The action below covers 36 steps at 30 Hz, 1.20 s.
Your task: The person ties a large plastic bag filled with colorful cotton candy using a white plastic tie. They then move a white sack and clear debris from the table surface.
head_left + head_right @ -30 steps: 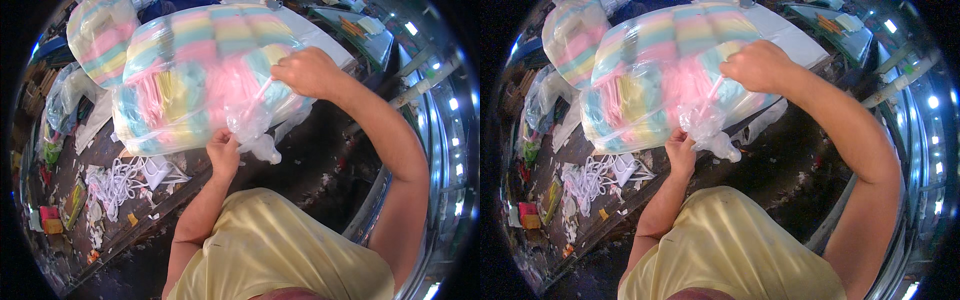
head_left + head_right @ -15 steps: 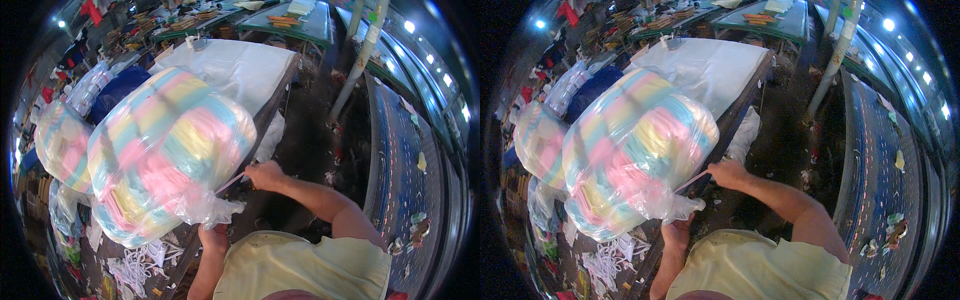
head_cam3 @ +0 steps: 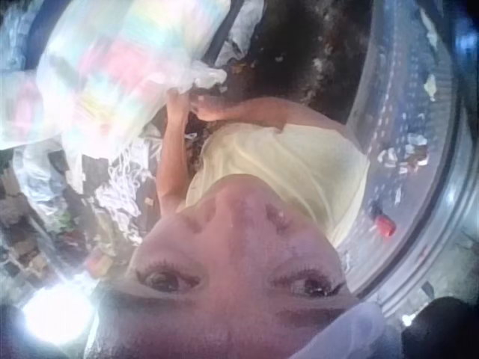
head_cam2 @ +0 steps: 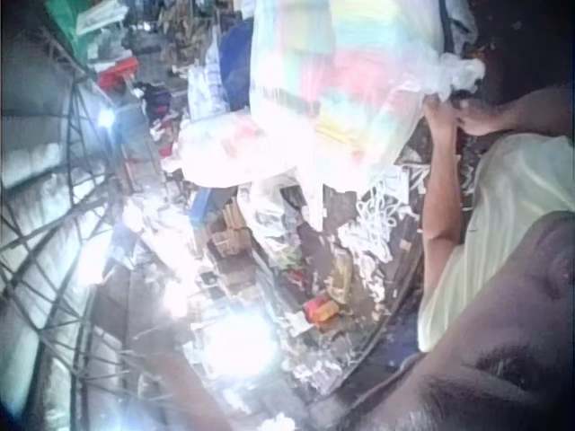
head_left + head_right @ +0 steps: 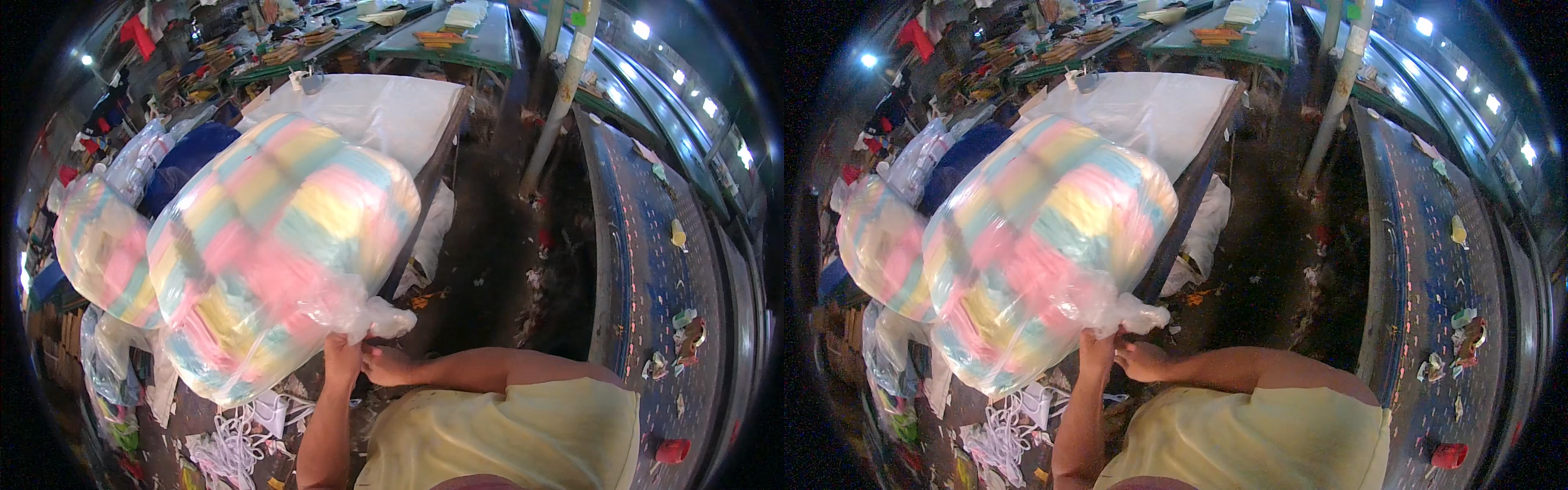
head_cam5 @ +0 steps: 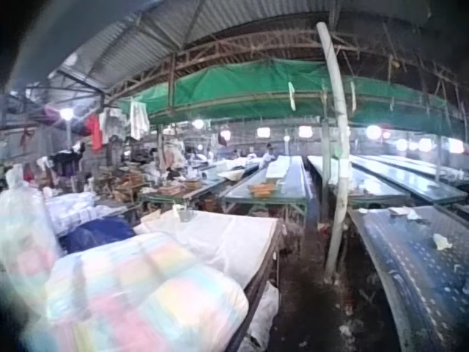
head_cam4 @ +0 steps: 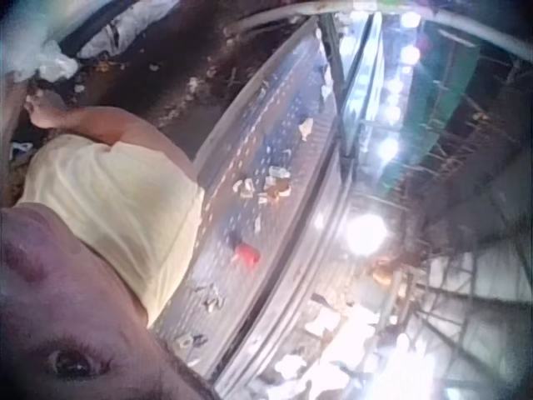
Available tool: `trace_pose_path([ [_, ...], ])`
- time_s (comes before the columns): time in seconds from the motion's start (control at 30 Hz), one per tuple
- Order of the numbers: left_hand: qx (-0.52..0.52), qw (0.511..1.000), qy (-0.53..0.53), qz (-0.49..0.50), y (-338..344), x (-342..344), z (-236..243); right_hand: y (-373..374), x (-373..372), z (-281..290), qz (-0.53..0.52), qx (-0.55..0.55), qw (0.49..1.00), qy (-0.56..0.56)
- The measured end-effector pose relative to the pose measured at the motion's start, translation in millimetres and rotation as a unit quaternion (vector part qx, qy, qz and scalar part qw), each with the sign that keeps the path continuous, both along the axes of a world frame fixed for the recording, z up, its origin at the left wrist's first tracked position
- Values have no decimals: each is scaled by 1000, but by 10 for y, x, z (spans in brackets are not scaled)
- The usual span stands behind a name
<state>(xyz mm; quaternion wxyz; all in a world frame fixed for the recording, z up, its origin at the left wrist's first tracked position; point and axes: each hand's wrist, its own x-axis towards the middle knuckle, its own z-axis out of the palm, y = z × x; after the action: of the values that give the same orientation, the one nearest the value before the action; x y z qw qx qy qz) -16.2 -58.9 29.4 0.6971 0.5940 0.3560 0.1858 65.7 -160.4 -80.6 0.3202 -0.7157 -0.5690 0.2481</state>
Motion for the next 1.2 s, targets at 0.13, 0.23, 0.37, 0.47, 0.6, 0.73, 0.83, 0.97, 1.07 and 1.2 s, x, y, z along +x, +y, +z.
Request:
trace_pose_path([
  [0.13,286,953,28,-98,203,-70,-66,131,-173,-169,47,52,991,-117],
  [0.23,492,859,9,-138,301,-202,154,242,-288,208,84,22,986,-141],
  [0.37,363,910,-117,-162,366,-489,169,174,-476,663,0,9,997,-79],
  [0.47,252,932,-197,-170,451,-655,99,82,-547,1302,0,32,998,-57],
  [0.6,122,936,-279,-177,549,-696,-158,149,-502,1686,43,33,989,-135],
  [0.73,49,935,-348,-40,381,-477,-680,373,-225,2130,85,11,979,-186],
  [0.83,145,920,-363,25,78,-408,-338,364,-257,2628,145,-14,947,-286],
  [0.97,221,913,-330,95,58,-168,-696,643,-228,2963,301,-5,803,-514],
  [1.07,197,908,-320,186,-111,-4,-413,870,-205,3318,372,-18,709,-599],
  [1.2,184,892,-296,286,-106,163,-252,1264,18,3493,381,15,670,-637],
])
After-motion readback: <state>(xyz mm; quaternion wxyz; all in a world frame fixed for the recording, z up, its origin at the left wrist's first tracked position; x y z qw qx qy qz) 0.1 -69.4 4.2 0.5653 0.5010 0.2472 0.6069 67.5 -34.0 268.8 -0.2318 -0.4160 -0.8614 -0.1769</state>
